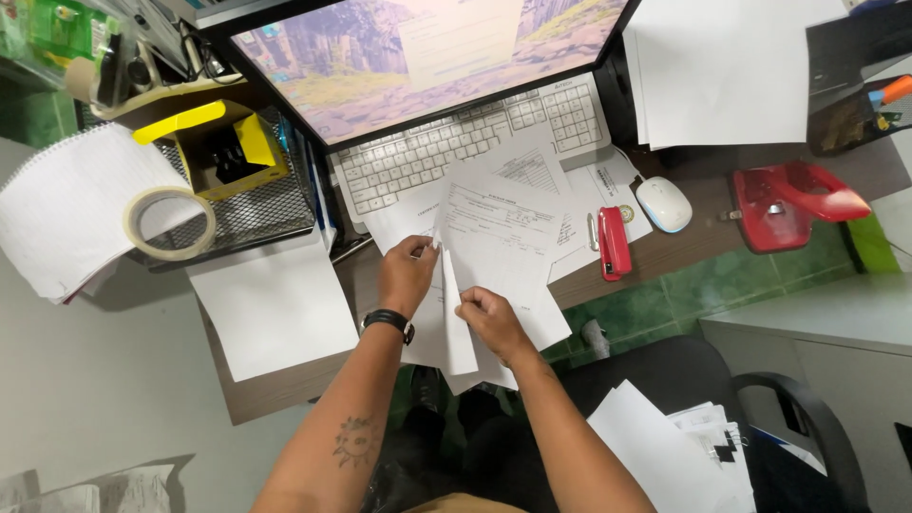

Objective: Sorting, checking, and stapling documents at an office desk.

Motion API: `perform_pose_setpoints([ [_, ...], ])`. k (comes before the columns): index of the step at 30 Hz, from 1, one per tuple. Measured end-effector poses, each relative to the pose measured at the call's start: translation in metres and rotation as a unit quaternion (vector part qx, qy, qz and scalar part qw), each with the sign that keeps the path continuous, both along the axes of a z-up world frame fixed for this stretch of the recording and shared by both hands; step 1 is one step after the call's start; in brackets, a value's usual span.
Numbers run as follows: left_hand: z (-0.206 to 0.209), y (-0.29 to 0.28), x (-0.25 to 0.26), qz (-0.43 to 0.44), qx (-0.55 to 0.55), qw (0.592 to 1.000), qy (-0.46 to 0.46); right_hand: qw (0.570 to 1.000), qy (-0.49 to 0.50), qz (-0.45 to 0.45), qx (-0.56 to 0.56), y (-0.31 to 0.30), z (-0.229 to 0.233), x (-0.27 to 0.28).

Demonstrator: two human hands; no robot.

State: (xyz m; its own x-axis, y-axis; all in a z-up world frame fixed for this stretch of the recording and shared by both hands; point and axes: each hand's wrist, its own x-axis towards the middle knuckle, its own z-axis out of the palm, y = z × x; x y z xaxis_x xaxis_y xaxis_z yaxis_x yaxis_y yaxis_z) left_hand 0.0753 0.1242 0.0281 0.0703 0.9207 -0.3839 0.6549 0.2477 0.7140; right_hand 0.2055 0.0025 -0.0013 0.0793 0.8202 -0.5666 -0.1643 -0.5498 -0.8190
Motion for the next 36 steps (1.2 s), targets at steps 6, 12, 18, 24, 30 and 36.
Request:
perform_pose_setpoints([
  [6, 0.008, 0.001, 0.005, 0.037, 0.004, 0.999, -0.017, 0.998, -0.052, 0.002, 0.04, 0.0, 0.047, 0.034],
  [12, 0.018, -0.007, 0.003, -0.04, 0.085, 0.994, -0.05, 0.998, -0.049, 0.044, 0.007, 0.001, 0.059, 0.056],
  [18, 0.008, -0.005, -0.001, -0.032, 0.087, 0.991, -0.092, 0.982, -0.072, 0.147, 0.092, 0.006, 0.035, 0.045],
  [24, -0.007, -0.002, -0.019, 0.006, 0.069, 0.98, -0.188, 0.934, -0.324, -0.13, 0.072, 0.003, -0.007, 0.059],
  [30, 0.006, -0.011, -0.02, 0.006, 0.034, 0.982, -0.184, 0.931, -0.302, -0.149, 0.143, -0.001, 0.018, 0.039],
  [36, 0.024, -0.013, -0.015, -0.038, 0.074, 0.976, -0.202, 0.837, -0.454, -0.001, 0.306, 0.056, 0.086, 0.038],
])
